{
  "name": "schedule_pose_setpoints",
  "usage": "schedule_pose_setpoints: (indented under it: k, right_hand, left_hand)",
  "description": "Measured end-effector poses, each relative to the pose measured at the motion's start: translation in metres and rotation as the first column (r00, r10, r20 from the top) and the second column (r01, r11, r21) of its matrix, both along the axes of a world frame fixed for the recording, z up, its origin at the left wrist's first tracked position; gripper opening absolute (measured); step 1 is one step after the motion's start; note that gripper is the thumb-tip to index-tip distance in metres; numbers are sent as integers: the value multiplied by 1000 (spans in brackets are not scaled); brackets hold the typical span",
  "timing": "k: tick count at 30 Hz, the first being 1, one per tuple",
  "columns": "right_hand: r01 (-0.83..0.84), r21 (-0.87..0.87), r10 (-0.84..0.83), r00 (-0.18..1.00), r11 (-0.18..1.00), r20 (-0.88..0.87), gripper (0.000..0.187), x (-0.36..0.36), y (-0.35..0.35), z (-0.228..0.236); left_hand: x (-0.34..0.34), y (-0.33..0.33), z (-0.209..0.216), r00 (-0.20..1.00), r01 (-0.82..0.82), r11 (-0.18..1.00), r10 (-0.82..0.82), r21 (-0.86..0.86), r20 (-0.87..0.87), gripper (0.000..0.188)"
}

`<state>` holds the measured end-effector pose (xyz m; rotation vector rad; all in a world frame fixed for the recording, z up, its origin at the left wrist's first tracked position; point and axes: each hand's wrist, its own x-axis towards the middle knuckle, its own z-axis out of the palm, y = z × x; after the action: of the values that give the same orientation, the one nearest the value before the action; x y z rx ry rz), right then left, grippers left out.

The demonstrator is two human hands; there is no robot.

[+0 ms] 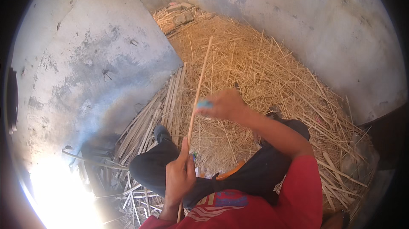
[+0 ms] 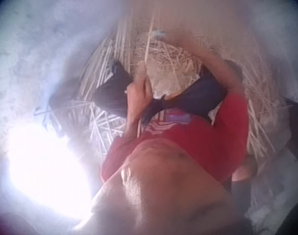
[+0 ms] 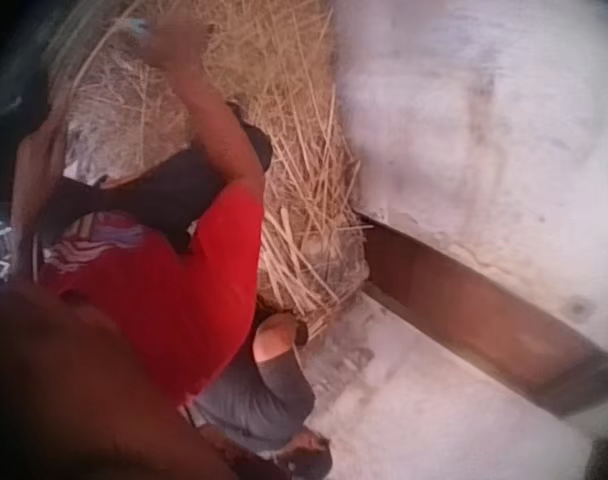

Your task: The person sits on a straw-covered floor and uses a small knife to shave the surface of a long bamboo stick. They hold the stick with their left hand and scrape along its length with the knife in their right hand, removing thin strips of material.

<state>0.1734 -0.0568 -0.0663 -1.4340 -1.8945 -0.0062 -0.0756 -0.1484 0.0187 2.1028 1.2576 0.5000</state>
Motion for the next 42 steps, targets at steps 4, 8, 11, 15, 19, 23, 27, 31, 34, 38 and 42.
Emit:
schedule_pose_setpoints:
  k: [4, 8, 11, 15, 19, 23, 27, 31, 34, 38, 42]
  right_hand:
    - [190, -229, -171, 980, 955, 98, 63, 35, 21, 7]
    - [-67, 26, 66, 997, 997, 28, 69, -15, -7, 7]
    - [-52, -11, 53, 997, 999, 56, 73, -7, -2, 0]
    - [282, -166, -266, 958, 945, 110, 73, 36, 36, -21]
    - [214, -284, -191, 976, 935, 107, 74, 39, 33, -18]
    - [54, -111, -38, 990, 992, 135, 74, 3, 9, -25]
    - [112, -191, -87, 987, 975, 137, 75, 33, 25, -28]
    - [362, -360, -340, 932, 860, 123, 77, 82, 53, -38]
    - [397, -385, -338, 916, 833, 214, 78, 102, 57, -46]
    - [587, -435, -507, 809, 683, 297, 81, 134, 63, -66]
    - [694, -558, -819, 572, 456, 43, 86, 222, 34, -86]
  left_hand:
    - [-3, -10, 0, 999, 19, 1000, -18, -16, 32, 50]
    - [-8, -6, -9, 997, -8, 1000, 8, -8, 80, 52]
    - [-9, -4, -14, 997, -6, 999, 10, -44, 74, 53]
    - [-10, -10, -12, 999, 9, 997, -5, -76, 51, 52]
    - [-12, -16, -10, 994, -10, 980, 32, -197, 107, 49]
    - [-21, -16, -21, 986, -7, 989, 31, -145, 164, 50]
    - [-19, -17, -18, 990, 12, 985, 13, -173, 143, 52]
    - [-24, -35, -25, 984, 67, 974, -28, -218, 177, 52]
    - [-29, -42, -31, 980, 70, 966, -20, -250, 197, 53]
    - [-41, -53, -22, 994, 76, 914, -38, -399, 102, 50]
    - [-58, -73, -10, 980, 66, 850, 42, -522, 194, 51]
